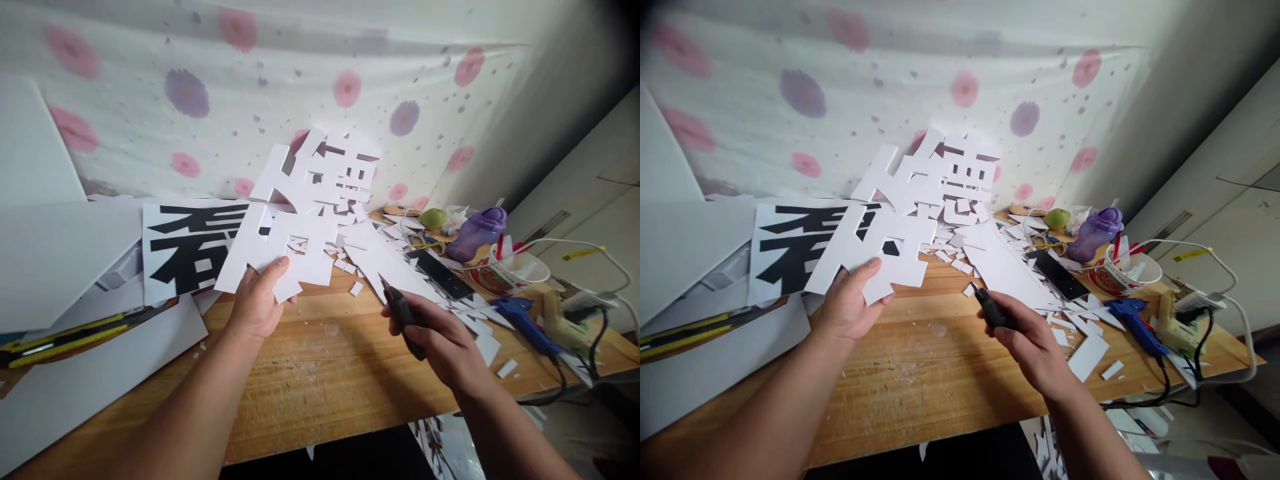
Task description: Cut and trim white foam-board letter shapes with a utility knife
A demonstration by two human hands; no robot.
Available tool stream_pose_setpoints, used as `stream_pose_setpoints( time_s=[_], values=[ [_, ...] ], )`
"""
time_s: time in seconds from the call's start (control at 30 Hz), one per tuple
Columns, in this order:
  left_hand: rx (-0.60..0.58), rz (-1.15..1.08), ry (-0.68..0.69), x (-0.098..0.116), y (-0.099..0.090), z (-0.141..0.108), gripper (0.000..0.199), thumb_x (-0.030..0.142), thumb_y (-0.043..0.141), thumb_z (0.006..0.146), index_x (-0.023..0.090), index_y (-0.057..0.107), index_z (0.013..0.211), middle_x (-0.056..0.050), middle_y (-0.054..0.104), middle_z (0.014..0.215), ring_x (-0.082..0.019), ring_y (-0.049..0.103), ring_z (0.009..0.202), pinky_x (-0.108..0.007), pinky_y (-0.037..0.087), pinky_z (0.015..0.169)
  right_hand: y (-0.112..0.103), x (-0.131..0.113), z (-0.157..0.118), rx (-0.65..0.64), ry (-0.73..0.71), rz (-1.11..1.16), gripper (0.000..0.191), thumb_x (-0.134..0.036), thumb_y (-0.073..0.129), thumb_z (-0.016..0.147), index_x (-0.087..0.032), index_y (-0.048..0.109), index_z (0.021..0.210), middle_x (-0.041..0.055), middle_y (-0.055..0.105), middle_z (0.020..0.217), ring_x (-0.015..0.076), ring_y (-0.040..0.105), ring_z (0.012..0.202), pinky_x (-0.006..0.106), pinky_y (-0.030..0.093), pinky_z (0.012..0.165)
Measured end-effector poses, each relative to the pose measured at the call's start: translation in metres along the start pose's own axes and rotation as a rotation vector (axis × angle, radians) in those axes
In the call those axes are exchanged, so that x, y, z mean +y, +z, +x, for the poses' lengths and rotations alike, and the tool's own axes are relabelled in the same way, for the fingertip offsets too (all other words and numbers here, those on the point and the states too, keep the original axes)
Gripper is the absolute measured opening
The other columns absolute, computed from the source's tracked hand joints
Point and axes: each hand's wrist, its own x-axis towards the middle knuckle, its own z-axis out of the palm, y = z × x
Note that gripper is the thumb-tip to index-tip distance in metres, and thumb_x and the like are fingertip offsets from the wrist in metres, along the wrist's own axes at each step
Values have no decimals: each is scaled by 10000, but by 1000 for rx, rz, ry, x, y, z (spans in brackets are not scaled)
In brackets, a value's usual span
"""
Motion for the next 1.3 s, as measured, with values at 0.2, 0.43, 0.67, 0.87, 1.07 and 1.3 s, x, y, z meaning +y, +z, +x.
stream_pose_setpoints(
  time_s=[0.2, 0.43, 0.67, 0.87, 1.07, 1.3],
  values=[
    [56, -56, -18, -2, 2, -1, 240, 268, 810, 644, 208, 659, 822, 54, 660, 695, -82, 577, 519, -144, 403, 355, 43, -26, 45, -332, -308, 15, 232, -338, 506, 947, -194, 515, 1127, 30, 587, 843, 144, 538, 712, 278, 450, 648],
    [26, -190, -13, 1, 4, -1, 218, 254, 819, 649, 198, 690, 815, 27, 706, 780, -105, 624, 633, -172, 503, 485, 76, -30, 81, -286, -395, -196, 197, -312, 463, 957, -161, 549, 1049, 10, 553, 746, 132, 486, 617, 246, 395, 576],
    [6, -176, -53, 5, 4, -2, 204, 243, 806, 648, 186, 693, 809, 22, 671, 711, -90, 589, 581, -149, 450, 447, 90, -19, 88, -144, -527, -299, 123, -294, 460, 950, -192, 530, 957, -11, 553, 668, 130, 458, 543, 239, 365, 524],
    [23, -140, -83, 3, 5, -5, 174, 268, 784, 653, 184, 647, 717, 36, 579, 602, -73, 492, 476, -156, 352, 369, 89, -18, 87, -114, -555, -311, 119, -270, 462, 938, -187, 521, 998, 6, 592, 690, 143, 502, 557, 249, 400, 537],
    [10, -140, -89, 1, 6, -8, 178, 267, 783, 650, 207, 655, 758, 35, 582, 617, -85, 483, 481, -180, 356, 378, 89, -12, 85, -80, -584, -340, 78, -259, 456, 933, -201, 505, 956, 12, 606, 690, 158, 538, 565, 258, 401, 538],
    [21, -187, -140, -1, 9, -11, 231, 246, 812, 612, 209, 659, 781, 26, 653, 717, -91, 548, 547, -173, 436, 431, 88, -10, 85, -35, -624, -427, 103, -266, 441, 936, -191, 509, 955, 35, 641, 723, 168, 564, 582, 270, 411, 543]
  ],
)
